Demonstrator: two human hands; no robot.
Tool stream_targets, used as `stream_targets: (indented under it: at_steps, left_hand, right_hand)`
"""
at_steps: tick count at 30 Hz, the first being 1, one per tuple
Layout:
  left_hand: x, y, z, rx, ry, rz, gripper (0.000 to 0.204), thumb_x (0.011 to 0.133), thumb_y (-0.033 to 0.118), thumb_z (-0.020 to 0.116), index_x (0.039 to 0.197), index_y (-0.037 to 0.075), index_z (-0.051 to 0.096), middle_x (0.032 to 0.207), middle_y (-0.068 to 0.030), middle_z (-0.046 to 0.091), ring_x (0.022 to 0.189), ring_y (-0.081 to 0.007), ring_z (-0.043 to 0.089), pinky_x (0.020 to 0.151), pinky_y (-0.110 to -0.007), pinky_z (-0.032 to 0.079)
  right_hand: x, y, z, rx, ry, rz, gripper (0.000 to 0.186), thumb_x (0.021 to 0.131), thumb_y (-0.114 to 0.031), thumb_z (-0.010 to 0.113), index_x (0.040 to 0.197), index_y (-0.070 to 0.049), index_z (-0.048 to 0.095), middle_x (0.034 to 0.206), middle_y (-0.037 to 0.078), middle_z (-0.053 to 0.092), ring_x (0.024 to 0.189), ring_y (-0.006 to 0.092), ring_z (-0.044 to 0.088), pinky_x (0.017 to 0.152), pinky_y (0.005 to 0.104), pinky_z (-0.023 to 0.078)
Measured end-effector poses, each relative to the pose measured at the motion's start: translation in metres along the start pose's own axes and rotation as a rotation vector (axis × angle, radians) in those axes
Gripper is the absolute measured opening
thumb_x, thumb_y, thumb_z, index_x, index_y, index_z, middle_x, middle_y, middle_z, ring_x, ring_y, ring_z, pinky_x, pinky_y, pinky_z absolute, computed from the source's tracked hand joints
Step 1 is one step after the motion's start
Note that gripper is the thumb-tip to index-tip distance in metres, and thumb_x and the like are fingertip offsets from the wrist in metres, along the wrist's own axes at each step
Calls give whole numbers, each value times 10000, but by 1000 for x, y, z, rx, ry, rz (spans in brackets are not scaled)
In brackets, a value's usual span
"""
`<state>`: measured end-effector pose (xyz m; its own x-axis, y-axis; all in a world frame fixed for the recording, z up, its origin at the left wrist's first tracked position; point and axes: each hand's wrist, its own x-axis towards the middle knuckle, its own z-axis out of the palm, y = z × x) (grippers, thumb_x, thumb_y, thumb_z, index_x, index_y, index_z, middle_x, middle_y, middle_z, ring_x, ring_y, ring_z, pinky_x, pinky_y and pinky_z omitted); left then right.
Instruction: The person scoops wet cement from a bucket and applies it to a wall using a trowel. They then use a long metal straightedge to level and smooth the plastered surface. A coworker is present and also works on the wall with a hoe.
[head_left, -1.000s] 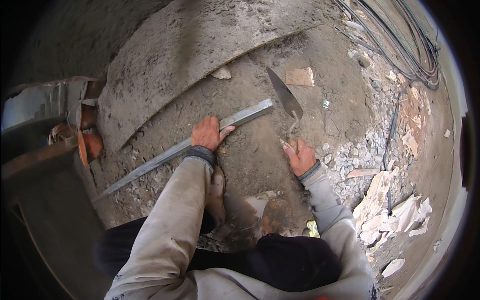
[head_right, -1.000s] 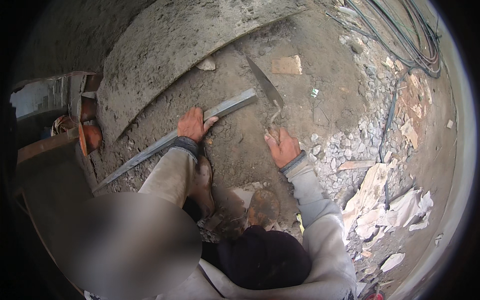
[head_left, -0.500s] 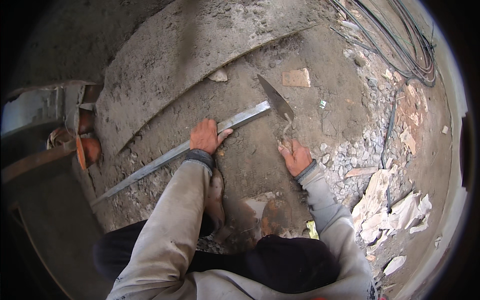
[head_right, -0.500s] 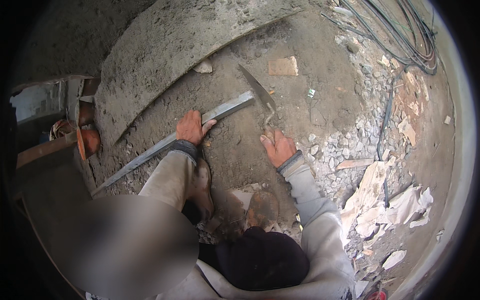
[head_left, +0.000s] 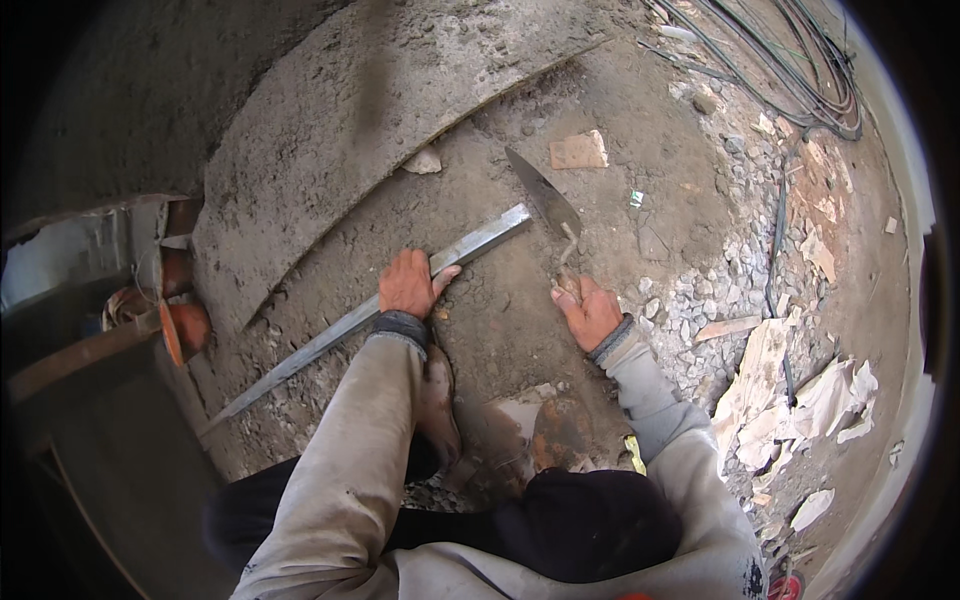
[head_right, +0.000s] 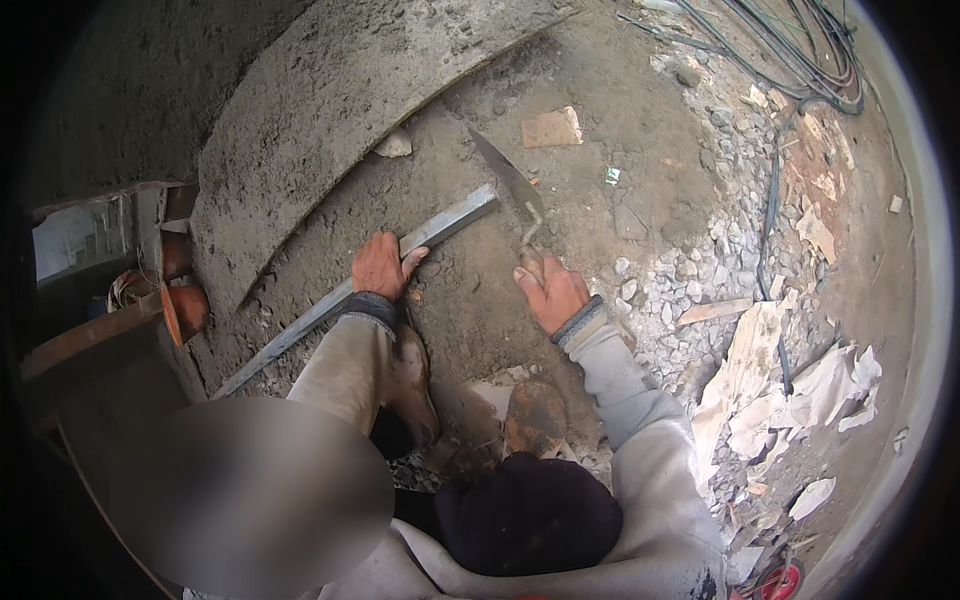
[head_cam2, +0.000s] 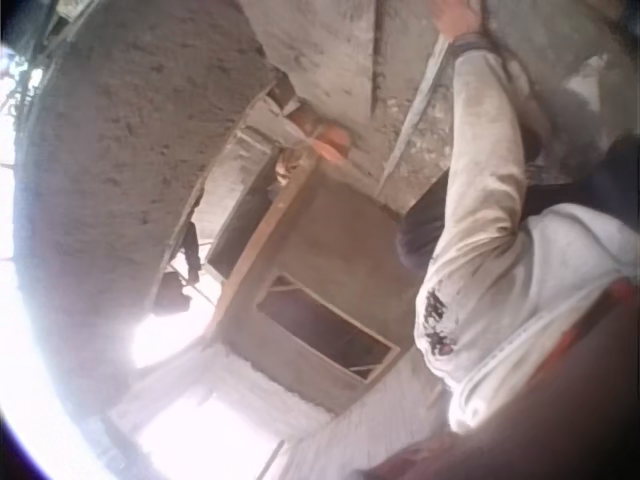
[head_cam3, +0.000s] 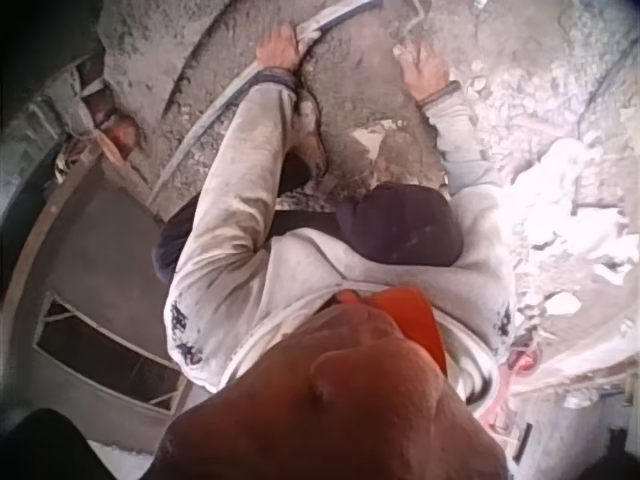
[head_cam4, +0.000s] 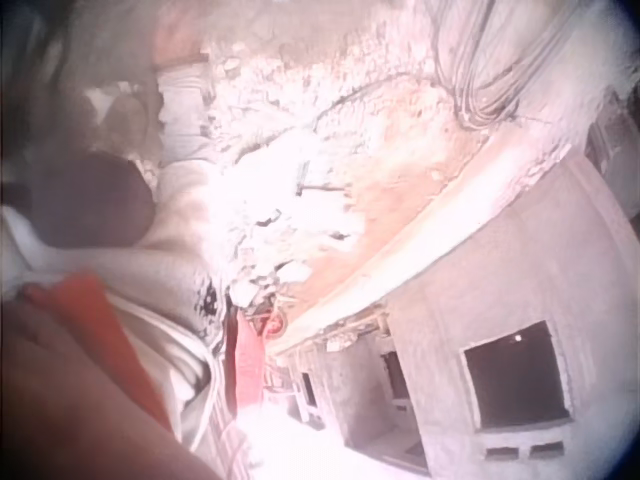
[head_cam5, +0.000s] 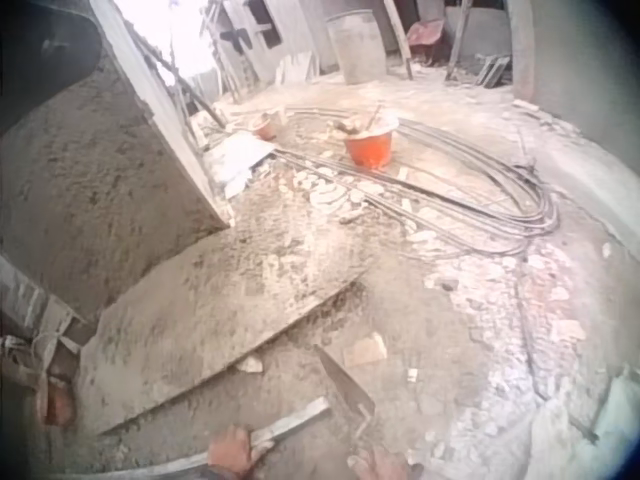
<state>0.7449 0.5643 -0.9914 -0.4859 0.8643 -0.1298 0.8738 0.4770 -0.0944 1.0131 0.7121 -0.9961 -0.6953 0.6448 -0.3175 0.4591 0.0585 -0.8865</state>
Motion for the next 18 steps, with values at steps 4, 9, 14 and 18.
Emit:
stream_targets:
  at_steps: [4, 9, 14, 18]
  left_hand:
    - [-7, -1, 0, -20, 15, 10, 636, 853, 656, 477, 817, 22, 511, 809, -147, 535, 772, -344, 571, 700, -430, 461]
    - [-6, 3, -1, 7, 8, -7, 635, 828, 665, 504, 811, 31, 537, 808, -127, 553, 788, -320, 591, 694, -415, 480]
    - [-6, 2, 0, -1, 34, 6, 630, 826, 664, 510, 805, 35, 530, 800, -125, 553, 779, -319, 592, 688, -413, 479]
    - [-8, 1, 0, 8, 22, -4, 625, 830, 661, 507, 798, 38, 530, 795, -127, 556, 773, -315, 593, 680, -408, 478]
  right_hand:
    - [-20, -26, 7, 97, 90, -1, 382, 903, -343, 572, 938, 37, 553, 722, 263, 616, 685, 409, 644, 613, 456, 497]
    - [-17, -12, 7, 41, 34, 54, 401, 902, -354, 573, 909, 45, 539, 691, 269, 605, 699, 422, 644, 615, 461, 499]
    - [-25, -6, 21, -34, 33, 37, 422, 903, -360, 570, 902, 60, 534, 675, 269, 598, 680, 422, 635, 614, 464, 497]
    - [-23, -21, 16, 114, 130, -4, 417, 898, -350, 572, 901, 65, 540, 686, 279, 600, 677, 429, 630, 619, 471, 496]
